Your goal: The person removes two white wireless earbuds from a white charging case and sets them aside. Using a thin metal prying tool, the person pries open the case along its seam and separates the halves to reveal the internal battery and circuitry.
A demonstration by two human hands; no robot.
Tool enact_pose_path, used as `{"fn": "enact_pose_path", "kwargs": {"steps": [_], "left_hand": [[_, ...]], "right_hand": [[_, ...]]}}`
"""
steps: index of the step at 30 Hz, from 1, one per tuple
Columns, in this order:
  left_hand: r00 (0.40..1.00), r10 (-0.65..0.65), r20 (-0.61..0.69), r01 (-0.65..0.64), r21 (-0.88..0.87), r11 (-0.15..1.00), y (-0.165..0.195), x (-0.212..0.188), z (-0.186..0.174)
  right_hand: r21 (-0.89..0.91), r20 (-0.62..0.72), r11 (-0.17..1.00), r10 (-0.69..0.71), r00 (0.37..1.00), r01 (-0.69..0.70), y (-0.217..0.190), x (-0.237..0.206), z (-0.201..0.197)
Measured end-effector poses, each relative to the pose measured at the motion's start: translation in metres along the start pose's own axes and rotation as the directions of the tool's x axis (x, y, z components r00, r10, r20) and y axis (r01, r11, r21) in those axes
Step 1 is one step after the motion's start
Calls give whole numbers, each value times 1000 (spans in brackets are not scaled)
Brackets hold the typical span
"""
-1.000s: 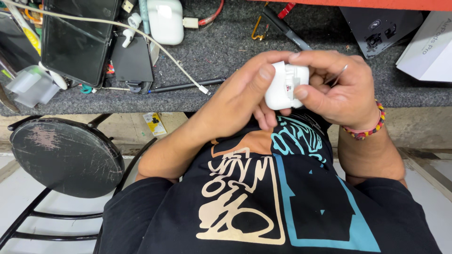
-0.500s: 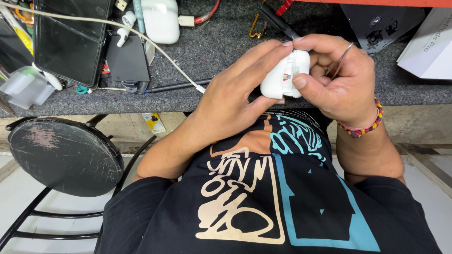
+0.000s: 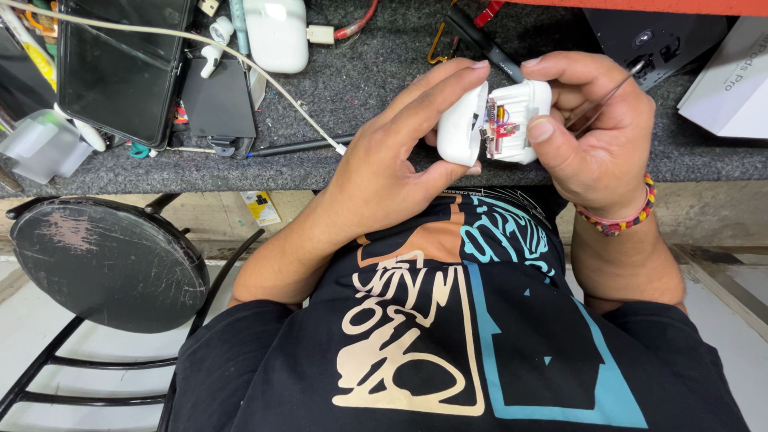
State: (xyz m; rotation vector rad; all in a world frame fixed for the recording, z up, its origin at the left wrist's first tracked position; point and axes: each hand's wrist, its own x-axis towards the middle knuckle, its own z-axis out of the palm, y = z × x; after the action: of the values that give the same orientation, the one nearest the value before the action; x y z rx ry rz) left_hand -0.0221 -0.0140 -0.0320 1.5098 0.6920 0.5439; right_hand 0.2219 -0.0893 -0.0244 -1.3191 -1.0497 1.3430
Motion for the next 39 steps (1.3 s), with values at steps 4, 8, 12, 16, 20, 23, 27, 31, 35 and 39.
{"fn": "enact_pose_path", "kwargs": {"steps": [4,8,12,16,20,23,27,31,35,39], "left_hand": [[1000,14,7,-14,-20,1000,0,0,-2],[998,45,-32,-42,102,994,2,-2,0],[998,53,-39,-43,232,972,5,-1,1],[999,49,-10,-44,290,956,11,6,-1],[989,146,-32,-122,389,913,20,9,-4],[967,242,-81,-200,347,916,24,8,-4],[949,273,-158,-225,267,937,22,7,1],[932,306,-195,-261,223,939,17,8,6],[925,324,-196,-282,217,935,15,10,8],[922,336,-195,-292,221,931,14,10,9]], "right_hand": [[56,15,998,-26,1000,25,2,0,-1],[77,3,997,-15,1000,15,2,-2,-3],[55,-32,998,0,999,2,2,-3,-5],[45,-40,999,-10,999,12,4,-4,-6],[67,-34,998,-16,999,18,6,-6,-8],[65,-26,998,-15,1000,17,7,-6,-8],[68,-10,997,-21,1000,22,7,-6,-9],[70,-4,997,-20,1000,20,6,-5,-7],[80,5,997,-23,1000,22,6,-5,-6],[63,5,998,-21,1000,21,7,-5,-6]]}}
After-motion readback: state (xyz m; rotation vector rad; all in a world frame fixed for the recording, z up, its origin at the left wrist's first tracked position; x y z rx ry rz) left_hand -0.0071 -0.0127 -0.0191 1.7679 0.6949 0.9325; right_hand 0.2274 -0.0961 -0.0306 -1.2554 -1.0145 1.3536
